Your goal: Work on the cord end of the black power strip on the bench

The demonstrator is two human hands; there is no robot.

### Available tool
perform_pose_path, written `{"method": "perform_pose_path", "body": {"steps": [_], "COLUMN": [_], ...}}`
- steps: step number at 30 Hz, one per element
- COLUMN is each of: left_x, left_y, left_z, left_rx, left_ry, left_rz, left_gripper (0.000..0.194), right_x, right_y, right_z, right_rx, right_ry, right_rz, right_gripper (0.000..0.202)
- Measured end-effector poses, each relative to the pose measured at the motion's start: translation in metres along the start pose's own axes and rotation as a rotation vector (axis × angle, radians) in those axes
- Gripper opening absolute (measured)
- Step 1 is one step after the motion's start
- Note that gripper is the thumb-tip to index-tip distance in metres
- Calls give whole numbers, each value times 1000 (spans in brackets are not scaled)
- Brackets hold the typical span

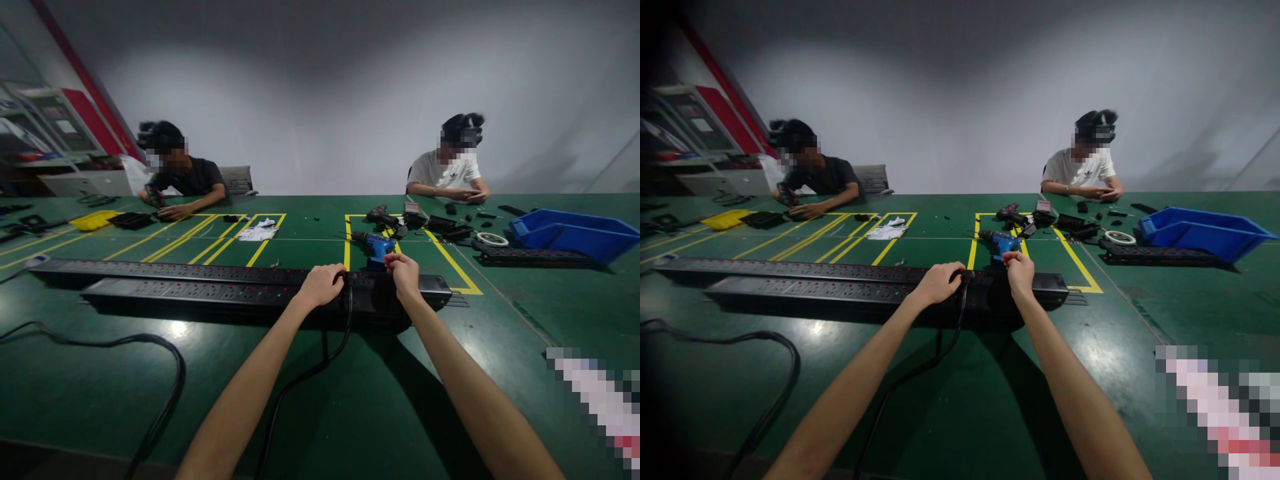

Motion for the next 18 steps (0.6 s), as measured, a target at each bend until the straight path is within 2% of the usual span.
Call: {"method": "perform_pose_path", "body": {"steps": [4, 7, 13, 16, 18], "left_x": [-2, -3, -4, -5, -6], "left_y": [-1, -1, -2, -3, -4], "left_z": [2, 4, 2, 3, 3], "left_rx": [-23, -45, -35, -48, -53], "left_ry": [0, 0, 2, -2, -7], "left_rz": [-16, -16, -22, -34, -37], "left_gripper": [28, 32, 33, 33, 33], "right_x": [16, 23, 20, 12, 4], "right_y": [-6, -8, -10, -10, -9], "right_z": [-18, -23, -21, -16, -10], "right_rx": [93, 95, 47, 30, -24], "right_ry": [-314, -414, -441, -485, -567], "right_rz": [246, 382, 427, 424, 442], "right_gripper": [24, 29, 32, 32, 32]}}
Point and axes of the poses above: each hand's wrist, its own y-axis away from the middle knuckle, its own z-axis out of the palm, x = y × z, the point moved 10 cm from there along -y, towards the middle knuckle, and after that the axes turned 4 degrees about -y, right-handed, at the moved point
